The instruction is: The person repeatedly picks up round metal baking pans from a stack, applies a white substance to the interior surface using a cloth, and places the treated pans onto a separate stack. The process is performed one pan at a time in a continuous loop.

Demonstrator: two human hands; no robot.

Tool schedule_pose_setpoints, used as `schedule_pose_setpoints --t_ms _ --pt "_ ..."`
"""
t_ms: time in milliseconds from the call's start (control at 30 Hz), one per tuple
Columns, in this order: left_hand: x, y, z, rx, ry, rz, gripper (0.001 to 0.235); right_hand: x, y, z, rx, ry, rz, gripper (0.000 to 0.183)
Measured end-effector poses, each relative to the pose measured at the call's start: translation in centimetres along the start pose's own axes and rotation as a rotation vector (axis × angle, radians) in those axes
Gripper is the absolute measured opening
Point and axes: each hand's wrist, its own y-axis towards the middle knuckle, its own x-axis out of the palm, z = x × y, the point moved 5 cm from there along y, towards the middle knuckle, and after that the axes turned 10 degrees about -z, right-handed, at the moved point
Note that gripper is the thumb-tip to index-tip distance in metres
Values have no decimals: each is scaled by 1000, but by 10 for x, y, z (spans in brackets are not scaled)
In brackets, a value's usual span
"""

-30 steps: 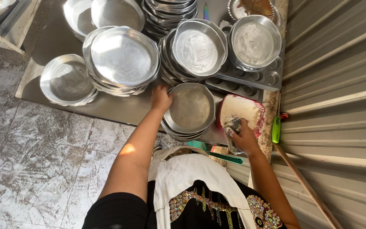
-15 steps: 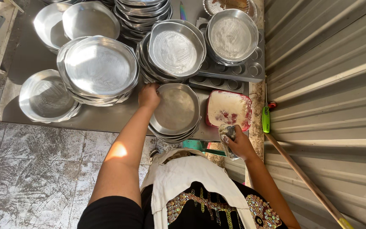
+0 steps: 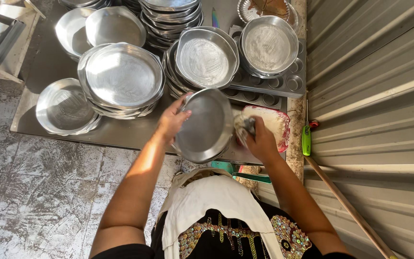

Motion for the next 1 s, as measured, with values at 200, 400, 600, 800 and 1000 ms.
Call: schedule_pose_setpoints --t_ms 200,400,600,800,1000 --pt "83 -21 12 263 -490 -105 51 -3 56 -69 -184 -435 306 54" --pt "49 -27 20 266 -399 -18 53 62 15 -92 -385 -264 -74 43" --pt "50 -34 13 430 -163 -46 51 -5 63 -18 126 -151 15 46" --pt "80 -34 3 215 -370 -226 49 25 59 -78 39 94 64 37" --pt "49 -44 32 447 -298 -186 55 56 18 -86 211 -405 -647 45"
